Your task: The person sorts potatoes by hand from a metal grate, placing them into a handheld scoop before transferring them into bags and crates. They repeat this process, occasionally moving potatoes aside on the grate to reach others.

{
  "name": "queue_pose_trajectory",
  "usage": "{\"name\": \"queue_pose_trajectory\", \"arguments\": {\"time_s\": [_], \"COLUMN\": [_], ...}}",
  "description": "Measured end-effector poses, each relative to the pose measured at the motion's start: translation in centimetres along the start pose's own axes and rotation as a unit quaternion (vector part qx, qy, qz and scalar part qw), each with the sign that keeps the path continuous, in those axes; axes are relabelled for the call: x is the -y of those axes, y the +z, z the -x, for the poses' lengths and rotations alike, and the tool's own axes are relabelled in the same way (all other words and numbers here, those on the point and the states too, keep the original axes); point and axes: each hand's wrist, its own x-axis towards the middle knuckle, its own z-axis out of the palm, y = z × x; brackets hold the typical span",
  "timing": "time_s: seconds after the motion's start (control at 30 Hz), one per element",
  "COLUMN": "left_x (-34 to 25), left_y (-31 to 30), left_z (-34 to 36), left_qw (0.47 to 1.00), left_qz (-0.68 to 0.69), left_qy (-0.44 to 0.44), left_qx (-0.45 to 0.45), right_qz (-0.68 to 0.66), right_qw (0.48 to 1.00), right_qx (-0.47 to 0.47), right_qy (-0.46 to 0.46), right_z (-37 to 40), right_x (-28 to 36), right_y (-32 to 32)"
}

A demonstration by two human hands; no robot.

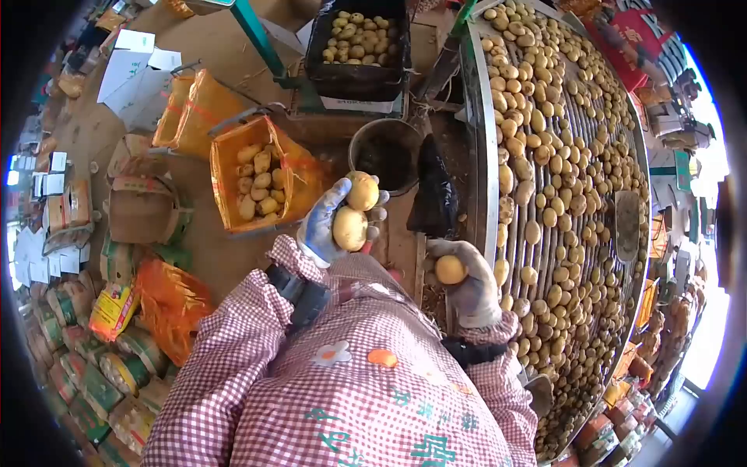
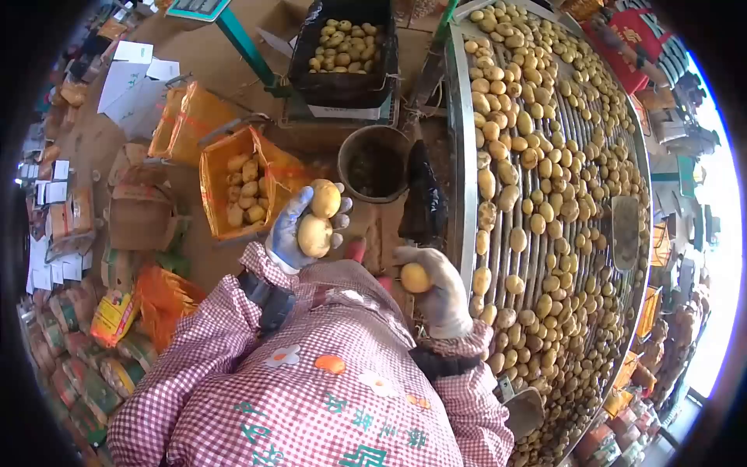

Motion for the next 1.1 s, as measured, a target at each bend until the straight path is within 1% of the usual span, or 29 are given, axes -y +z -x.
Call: {"name": "queue_pose_trajectory", "arguments": {"time_s": [0.03,0.1,0.13,0.17,0.2,0.27,0.33,0.37,0.43,0.5,0.57,0.63,0.7,0.77,0.83,0.87,0.9,0.93,0.97,1.03,1.07,1.1], "left_x": [-0.2,-0.2,-0.1,-0.2,-0.3,-0.3,-0.6,-0.8,-1.3,-1.2,-1.4,-1.8,-1.5,-0.7,0.0,0.4,0.7,1.0,1.3,1.6,1.7,2.0], "left_y": [0.2,0.8,1.3,1.6,1.4,1.1,1.2,1.2,0.9,0.8,0.4,-0.2,-1.3,-2.5,-3.7,-4.1,-4.3,-5.1,-5.6,-6.5,-7.0,-7.3], "left_z": [-0.5,-0.7,-0.4,-0.4,-0.4,0.2,1.2,1.7,2.5,3.2,4.4,6.1,7.9,9.9,12.1,13.1,14.3,15.4,16.5,18.9,20.1,21.2], "left_qw": [1.000,1.000,0.999,0.994,0.993,0.986,0.985,0.983,0.985,0.981,0.976,0.966,0.961,0.953,0.949,0.943,0.936,0.925,0.922,0.915,0.911,0.906], "left_qz": [0.010,0.023,-0.002,-0.029,-0.027,-0.055,-0.038,-0.024,-0.031,-0.029,-0.022,-0.017,-0.005,-0.043,-0.029,-0.026,-0.024,-0.017,-0.014,0.018,0.032,0.035], "left_qy": [0.002,0.004,0.035,0.068,0.070,0.110,0.119,0.126,0.128,0.172,0.198,0.240,0.256,0.282,0.297,0.310,0.323,0.346,0.354,0.373,0.381,0.392], "left_qx": [0.009,0.017,-0.035,-0.086,-0.086,-0.116,-0.122,-0.127,-0.112,-0.087,-0.088,-0.090,-0.103,-0.106,-0.106,-0.120,-0.135,-0.156,-0.159,-0.156,-0.153,-0.156], "right_qz": [-0.093,-0.104,0.215,-0.071,-0.055,-0.038,-0.032,-0.028,-0.027,-0.030,-0.114,-0.111,-0.095,-0.088,-0.055,-0.050,-0.045,-0.075,-0.105,-0.044,-0.120,-0.067], "right_qw": [0.992,0.983,0.960,0.984,0.983,0.980,0.970,0.968,0.959,0.959,0.949,0.945,0.951,0.950,0.956,0.954,0.952,0.950,0.944,0.916,0.926,0.952], "right_qx": [0.017,0.075,0.159,0.121,0.130,0.142,0.181,0.186,0.239,0.238,0.237,0.248,0.202,0.198,0.150,0.135,0.141,0.193,0.245,0.389,0.320,0.262], "right_qy": [0.080,0.128,-0.078,0.111,0.120,0.135,0.161,0.163,0.150,0.149,0.174,0.184,0.214,0.227,0.247,0.261,0.267,0.232,0.196,0.085,0.159,0.142], "right_z": [-0.6,-2.5,-3.4,-4.1,-4.7,-5.6,-6.7,-7.0,-7.6,-7.5,-7.6,-7.2,-7.3,-7.7,-7.9,-7.9,-7.8,-7.9,-8.5,-11.9,-9.5,-8.0], "right_x": [0.7,0.7,0.8,0.5,0.6,0.5,-0.1,-0.5,-1.3,-1.7,-2.2,-2.3,-3.7,-4.9,-5.8,-5.4,-5.2,-5.0,-5.0,-7.4,-4.3,-2.9], "right_y": [1.6,3.1,3.6,5.1,6.1,7.8,9.1,9.6,10.7,11.4,11.3,10.9,10.1,9.7,9.8,10.9,12.5,14.3,15.6,16.6,19.1,20.3]}}
